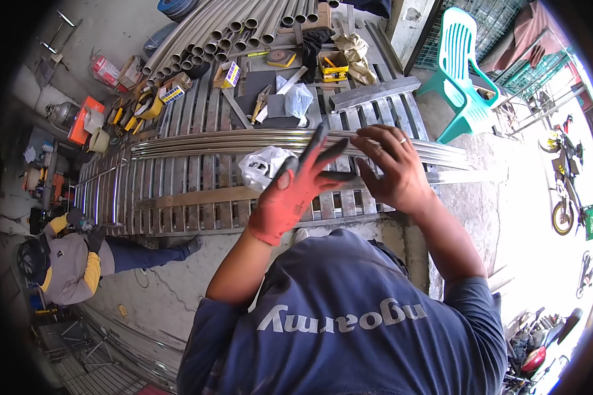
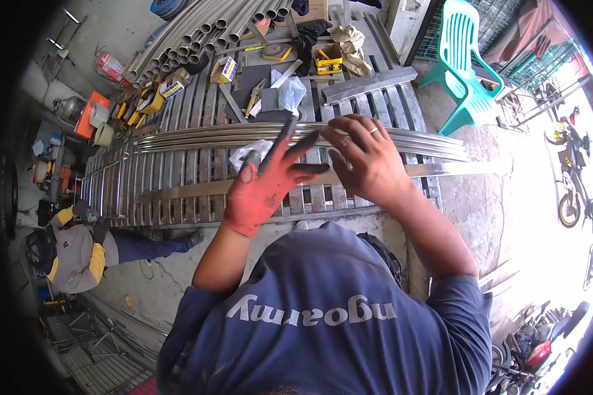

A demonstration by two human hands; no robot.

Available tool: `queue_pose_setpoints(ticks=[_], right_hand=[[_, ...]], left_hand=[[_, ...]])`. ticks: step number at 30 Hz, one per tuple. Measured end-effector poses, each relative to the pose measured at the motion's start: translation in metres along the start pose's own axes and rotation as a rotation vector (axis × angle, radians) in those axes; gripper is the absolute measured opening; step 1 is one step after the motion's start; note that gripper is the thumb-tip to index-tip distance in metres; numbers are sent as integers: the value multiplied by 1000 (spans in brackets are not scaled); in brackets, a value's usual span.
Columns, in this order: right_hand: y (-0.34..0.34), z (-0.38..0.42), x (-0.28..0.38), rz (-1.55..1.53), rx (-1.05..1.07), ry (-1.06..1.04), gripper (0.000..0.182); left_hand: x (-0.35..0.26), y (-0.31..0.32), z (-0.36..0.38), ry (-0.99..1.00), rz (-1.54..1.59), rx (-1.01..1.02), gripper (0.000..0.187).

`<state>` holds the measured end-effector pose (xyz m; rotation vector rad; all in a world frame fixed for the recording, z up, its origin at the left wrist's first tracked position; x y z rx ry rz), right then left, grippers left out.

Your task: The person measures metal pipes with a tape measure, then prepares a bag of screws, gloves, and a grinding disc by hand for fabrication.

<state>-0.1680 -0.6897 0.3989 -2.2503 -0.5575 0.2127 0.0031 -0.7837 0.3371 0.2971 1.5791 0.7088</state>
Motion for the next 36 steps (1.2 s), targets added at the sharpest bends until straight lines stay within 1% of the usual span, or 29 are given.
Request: queue_pose_setpoints(ticks=[1, 2, 5, 6, 9, 10, 13, 14, 17, 18, 21, 22, 23, 24, 26, 29, 30, 33, 34, 35, 36], right_hand=[[-6, 3, -3, 7, -26, 93, 49], [-11, 2, -1, -50, 17, 105, 52], [16, 19, 8, -266, 154, -18, 48], [19, 19, 12, -271, 181, -165, 43], [28, 21, 21, -296, 226, -234, 39], [28, 21, 20, -287, 188, -301, 39], [32, 26, 26, -360, 154, -297, 42], [34, 31, 28, -373, 134, -259, 37], [33, 23, 43, -393, 92, -256, 30], [33, 22, 48, -361, 81, -262, 25], [42, 30, 54, -376, 102, -201, 24], [51, 42, 55, -307, 131, -206, 24], [54, 47, 52, -376, 112, -135, 25], [57, 45, 50, -443, 93, -66, 26], [66, 43, 43, -541, 80, 44, 32], [55, 32, 37, -508, -19, 249, 37], [50, 28, 35, -457, -125, 267, 40], [70, 68, 29, -927, -75, 807, 42], [78, 77, 32, -1187, -8, 906, 38], [84, 82, 42, -1429, -5, 981, 29], [82, 82, 45, -1410, 33, 944, 25]], left_hand=[[-6, -5, 5, 40, 8, -86, 127], [-7, -8, 10, 37, 9, -123, 130], [-4, 4, 14, -101, 70, 33, 135], [1, 3, 15, -160, 38, 59, 137], [9, 10, 13, -229, 81, 105, 140], [10, 11, 14, -246, 108, 119, 141], [11, 17, 22, -251, 83, 150, 140], [10, 19, 23, -231, 87, 172, 139], [16, 27, 29, -240, 75, 148, 138], [19, 25, 30, -227, -5, 116, 136], [33, 10, 35, -345, -59, 31, 134], [33, 10, 34, -377, -66, 6, 133], [34, 9, 34, -410, -73, -19, 133], [34, 6, 34, -396, -88, -11, 132], [24, 5, 35, -273, -128, 65, 128], [14, -10, 28, -191, 300, 109, 119], [14, -15, 31, -170, 343, 34, 117], [35, -22, 37, -104, 415, -77, 116], [41, -19, 39, -114, 460, -68, 116], [45, -16, 40, -129, 447, -95, 118], [48, -13, 41, -144, 433, -122, 120]])
Point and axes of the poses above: each hand's wrist, its own z-axis away from the middle knuckle, its own y-axis out of the palm, x = y × z, the point moved 5 cm from there along -z, towards the middle knuckle, and after that the axes turned 12 degrees about -y, right-handed, at the moved point
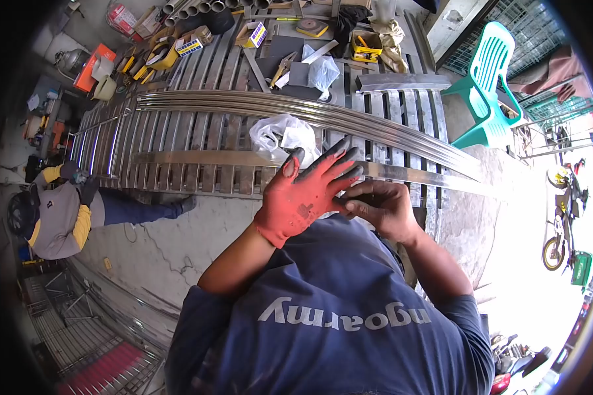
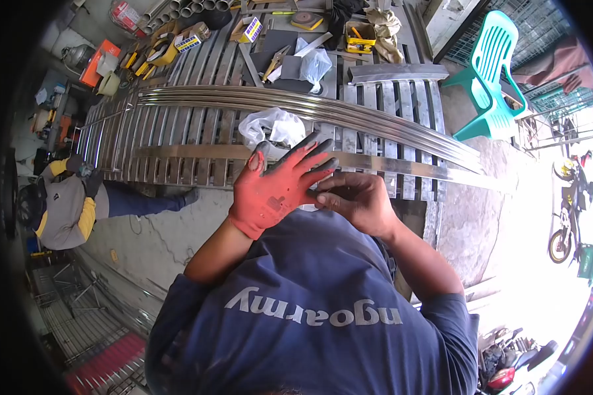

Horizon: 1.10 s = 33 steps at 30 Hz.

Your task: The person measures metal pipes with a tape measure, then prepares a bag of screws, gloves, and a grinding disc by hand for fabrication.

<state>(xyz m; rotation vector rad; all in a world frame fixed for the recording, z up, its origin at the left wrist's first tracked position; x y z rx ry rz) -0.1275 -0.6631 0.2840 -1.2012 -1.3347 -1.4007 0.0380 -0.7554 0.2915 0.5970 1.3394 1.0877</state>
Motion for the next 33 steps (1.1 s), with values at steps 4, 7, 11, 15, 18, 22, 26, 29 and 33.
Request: queue_pose_setpoints(ticks=[4, 7, 11, 15, 18, 22, 26, 29, 33], right_hand=[[7, 0, 13, 72, 62, -73, 19], [10, 2, 8, 72, 71, -46, 21], [13, 2, 11, 39, 51, 11, 25], [20, 1, 14, 60, 52, -14, 23], [19, -1, 10, 43, 49, -50, 20], [19, -13, 4, -23, -29, -113, 14], [30, -44, 1, -30, -193, -132, 50], [42, -56, -8, 50, -289, -135, 55], [63, -50, 3, 690, 5, -369, 31]], left_hand=[[3, 5, -2, 23, 9, 2, 123], [0, 17, -3, 39, 9, 64, 122], [-6, 32, -2, 47, -6, 86, 125], [-3, 36, -4, 105, -49, 143, 118], [-3, 39, -7, 154, -98, 174, 119], [-15, 37, -12, 201, -202, 182, 122], [-51, 35, -21, 388, -304, 38, 139], [-71, 10, -26, 533, -121, 22, 128], [-93, -26, -32, 598, 111, 34, 113]])
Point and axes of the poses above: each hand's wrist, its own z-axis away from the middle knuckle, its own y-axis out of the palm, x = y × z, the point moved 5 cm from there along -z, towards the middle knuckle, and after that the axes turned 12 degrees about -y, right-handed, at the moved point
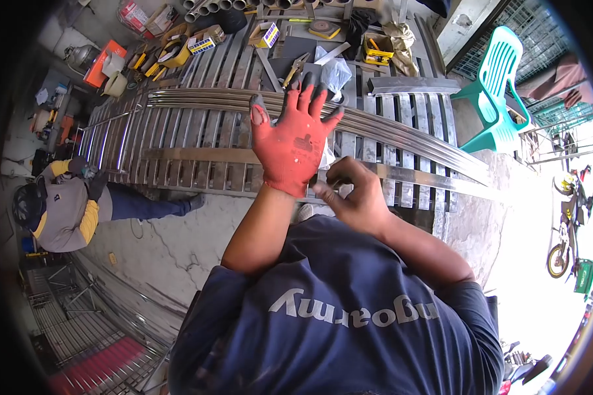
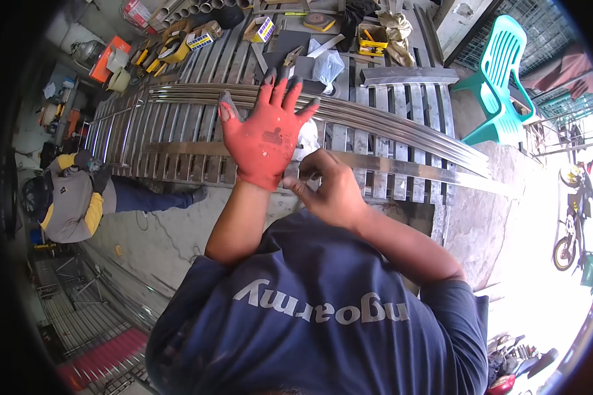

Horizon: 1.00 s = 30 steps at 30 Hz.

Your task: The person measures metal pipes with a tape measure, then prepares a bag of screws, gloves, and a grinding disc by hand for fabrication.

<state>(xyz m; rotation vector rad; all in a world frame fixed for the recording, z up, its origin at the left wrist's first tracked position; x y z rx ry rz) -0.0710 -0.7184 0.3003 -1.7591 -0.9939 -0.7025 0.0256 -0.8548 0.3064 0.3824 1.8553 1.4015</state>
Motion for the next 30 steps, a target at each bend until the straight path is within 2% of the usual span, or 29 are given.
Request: queue_pose_setpoints(ticks=[2, 6, 7, 10, 12, 15, 16, 18, 20, 22, 25, 28, 30], right_hand=[[1, -7, 27, 159, 88, -276, 35], [24, -3, 5, 501, 191, -429, 45], [21, -4, 7, 531, 192, -467, 38], [28, -9, 10, 440, 277, -407, 30], [36, 0, 16, 324, 344, -443, 25], [34, 0, 22, 314, 404, -546, 23], [34, 1, 24, 332, 422, -587, 23], [35, -3, 12, 444, 466, -523, 23], [34, -2, 3, 485, 438, -476, 25], [29, 0, 4, 453, 336, -441, 29], [11, -11, 20, 442, 20, -457, 28], [3, -26, 9, 437, -57, -398, 29], [-1, -24, 0, 359, -38, -325, 28]], left_hand=[[-2, -10, -5, 69, 50, -77, 112], [-1, -13, -10, 136, -25, -102, 111], [-2, -11, -10, 141, -38, -105, 111], [-8, -4, -11, 149, -96, -101, 110], [-12, 0, -16, 142, -162, -75, 109], [-8, -1, -22, 105, -153, -56, 89], [-3, -6, -24, 126, -330, -124, 82], [5, -21, -35, 171, -684, -264, 69], [8, -47, -51, 296, -1253, -187, 69], [5, -26, -48, 674, -2098, -466, 84], [13, -23, -47, 280, -2494, -691, 103], [33, -30, -57, 41, -2937, -730, 96], [38, -35, -61, 45, -3015, -765, 91]])
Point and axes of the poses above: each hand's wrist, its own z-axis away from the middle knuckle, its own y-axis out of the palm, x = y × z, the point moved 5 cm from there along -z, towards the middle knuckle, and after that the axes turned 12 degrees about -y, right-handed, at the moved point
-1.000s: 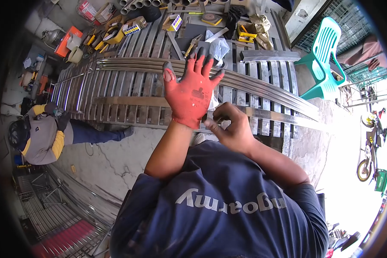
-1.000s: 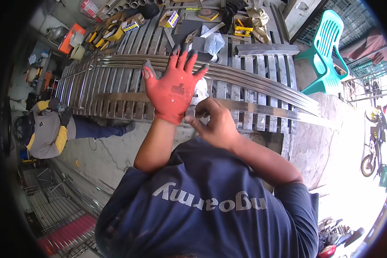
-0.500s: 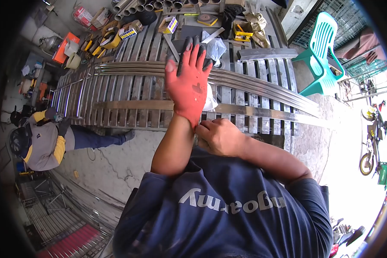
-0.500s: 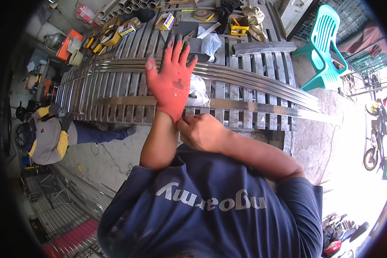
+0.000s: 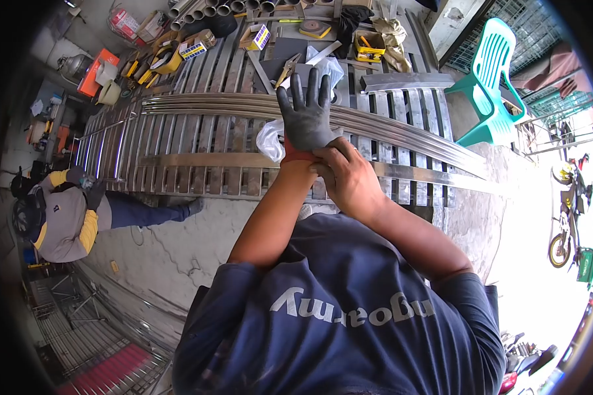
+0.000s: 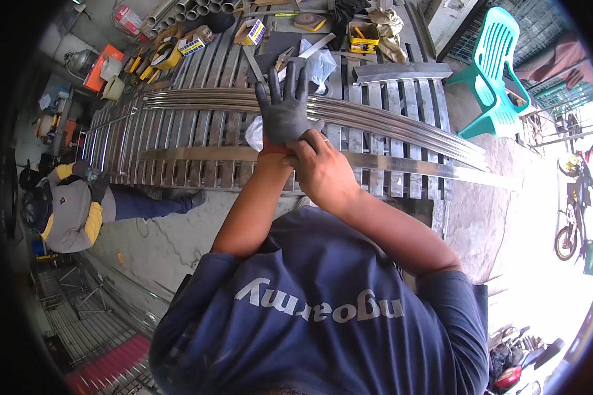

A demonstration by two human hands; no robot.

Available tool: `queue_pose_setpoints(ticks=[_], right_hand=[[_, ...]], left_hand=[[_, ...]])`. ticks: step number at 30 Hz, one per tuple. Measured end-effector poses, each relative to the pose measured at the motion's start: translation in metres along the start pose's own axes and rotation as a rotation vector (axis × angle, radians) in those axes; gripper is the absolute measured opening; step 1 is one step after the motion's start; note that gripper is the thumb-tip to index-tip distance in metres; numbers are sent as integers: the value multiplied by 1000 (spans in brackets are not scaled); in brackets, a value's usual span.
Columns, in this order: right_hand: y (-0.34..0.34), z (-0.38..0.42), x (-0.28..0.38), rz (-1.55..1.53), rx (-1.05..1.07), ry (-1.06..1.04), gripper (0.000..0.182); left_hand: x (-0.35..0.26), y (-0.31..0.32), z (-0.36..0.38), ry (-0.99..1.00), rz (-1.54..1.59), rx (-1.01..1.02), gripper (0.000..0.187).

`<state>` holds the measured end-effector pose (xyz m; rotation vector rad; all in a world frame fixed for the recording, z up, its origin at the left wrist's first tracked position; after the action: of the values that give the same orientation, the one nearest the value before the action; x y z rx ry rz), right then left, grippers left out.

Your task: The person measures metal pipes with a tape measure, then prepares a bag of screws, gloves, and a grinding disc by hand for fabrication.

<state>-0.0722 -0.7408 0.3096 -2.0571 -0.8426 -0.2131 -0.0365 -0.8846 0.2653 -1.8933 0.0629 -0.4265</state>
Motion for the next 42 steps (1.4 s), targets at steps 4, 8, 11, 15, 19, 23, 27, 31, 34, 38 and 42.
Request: queue_pose_setpoints(ticks=[4, 8, 11, 15, 19, 23, 27, 31, 34, 38, 42], right_hand=[[-1, 3, -8, 11, 75, 33, 22], [5, 9, -22, 55, 147, 69, 16], [7, 15, -20, 42, 51, 68, 15], [-2, 16, -14, -160, 31, 236, 11], [5, 26, -35, -396, -2, 353, 14], [3, 30, -36, -394, 41, 368, 17], [-9, 19, -39, -210, 296, 310, 25], [-11, 31, -55, -210, 190, 283, 13], [-12, 43, -53, -160, 72, 373, 13], [-34, 55, -57, -61, -82, 361, 19], [-57, 74, -64, 85, 10, 451, 30]], left_hand=[[-8, 5, 3, 27, -71, 6, 102], [-9, 7, 5, 142, 169, 10, 114], [-9, 11, 4, 144, 299, 4, 112], [-7, 19, 2, 132, 132, 54, 112], [-11, 27, 5, 120, 147, 91, 106], [-20, -1, 8, 192, 349, -131, 101], [-42, 15, 9, 358, 460, -229, 98], [-72, 26, 16, 447, 384, -191, 102], [-78, -1, 6, 477, 473, -218, 91], [-105, -35, -2, 442, 520, -232, 89], [-151, -46, 7, 499, 459, -160, 108]])
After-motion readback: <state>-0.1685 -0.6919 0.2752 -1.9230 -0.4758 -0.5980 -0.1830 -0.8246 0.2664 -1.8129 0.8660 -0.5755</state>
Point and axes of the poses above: each hand's wrist, its own z-axis away from the middle knuckle, its own y-axis out of the palm, x = y × z, the point moved 5 cm from there along -z, towards the middle knuckle, and after that the axes turned 12 degrees about -y, right-handed, at the moved point
